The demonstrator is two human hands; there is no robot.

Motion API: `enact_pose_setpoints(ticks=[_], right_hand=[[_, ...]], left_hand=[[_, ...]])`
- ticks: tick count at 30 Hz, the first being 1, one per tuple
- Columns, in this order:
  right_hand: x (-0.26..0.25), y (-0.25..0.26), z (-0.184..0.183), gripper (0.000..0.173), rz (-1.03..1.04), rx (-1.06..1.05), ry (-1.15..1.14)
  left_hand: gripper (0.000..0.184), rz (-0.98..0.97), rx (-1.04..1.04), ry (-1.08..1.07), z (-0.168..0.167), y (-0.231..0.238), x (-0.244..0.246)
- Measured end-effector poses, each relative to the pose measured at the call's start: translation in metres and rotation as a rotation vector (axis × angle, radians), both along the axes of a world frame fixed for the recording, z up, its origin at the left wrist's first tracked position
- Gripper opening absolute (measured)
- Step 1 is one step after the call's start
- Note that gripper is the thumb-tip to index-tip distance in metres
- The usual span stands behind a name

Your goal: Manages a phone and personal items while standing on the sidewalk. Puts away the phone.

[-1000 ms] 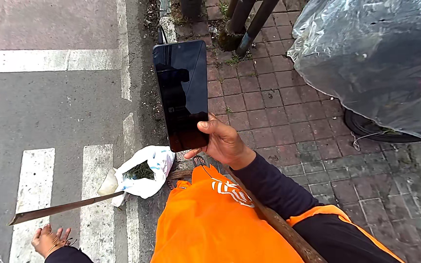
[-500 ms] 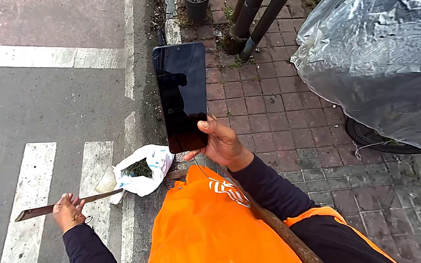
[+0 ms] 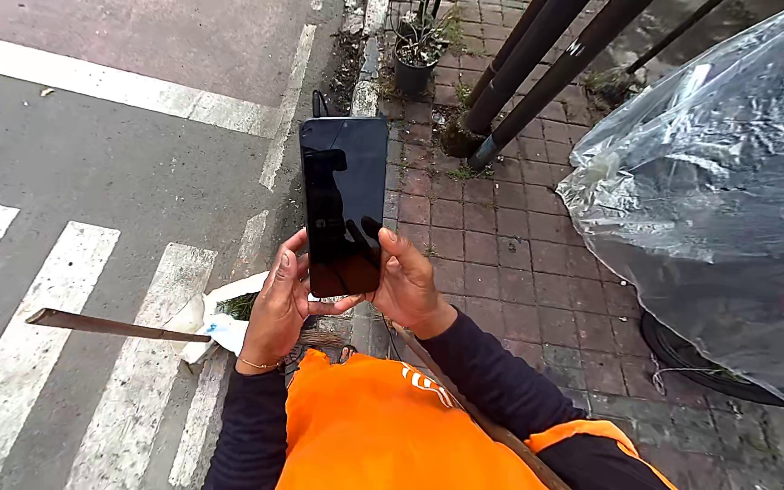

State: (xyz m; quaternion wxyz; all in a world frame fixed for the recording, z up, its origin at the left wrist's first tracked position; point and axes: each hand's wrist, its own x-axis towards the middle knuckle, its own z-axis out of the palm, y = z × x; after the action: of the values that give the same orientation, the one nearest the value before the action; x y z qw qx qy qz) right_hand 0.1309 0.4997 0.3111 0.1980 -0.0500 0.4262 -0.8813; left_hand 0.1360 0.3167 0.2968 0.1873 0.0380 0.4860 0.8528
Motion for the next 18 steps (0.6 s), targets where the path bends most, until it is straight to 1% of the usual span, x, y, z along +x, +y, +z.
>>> enact_pose_setpoints(ticks=[2,3,6,9,11,15,18], right_hand=[[0.009,0.002,-0.001,0.047,-0.005,0.002,-0.018],[0.014,0.003,-0.001,0.045,-0.009,0.012,-0.034],[0.025,0.006,-0.003,0.044,-0.021,0.022,-0.052],[0.039,0.002,-0.006,0.049,-0.065,0.037,-0.024],[0.048,-0.001,-0.005,0.051,-0.111,0.056,-0.01],[0.063,-0.018,-0.006,0.051,-0.253,0.147,0.015],[0.068,-0.041,-0.019,0.053,-0.368,0.18,0.026]], left_hand=[[0.04,-0.008,0.042,-0.035,0.005,0.011,0.008],[0.04,-0.004,0.063,-0.069,0.007,0.015,0.012],[0.044,-0.043,0.11,-0.133,0.009,0.02,0.022],[0.052,-0.104,0.077,-0.16,0.012,0.018,0.026],[0.056,-0.187,0.092,-0.167,0.012,0.013,0.026],[0.056,-0.355,0.129,-0.178,0.008,-0.004,0.018],[0.052,-0.346,0.084,-0.178,0.001,-0.017,0.016]])
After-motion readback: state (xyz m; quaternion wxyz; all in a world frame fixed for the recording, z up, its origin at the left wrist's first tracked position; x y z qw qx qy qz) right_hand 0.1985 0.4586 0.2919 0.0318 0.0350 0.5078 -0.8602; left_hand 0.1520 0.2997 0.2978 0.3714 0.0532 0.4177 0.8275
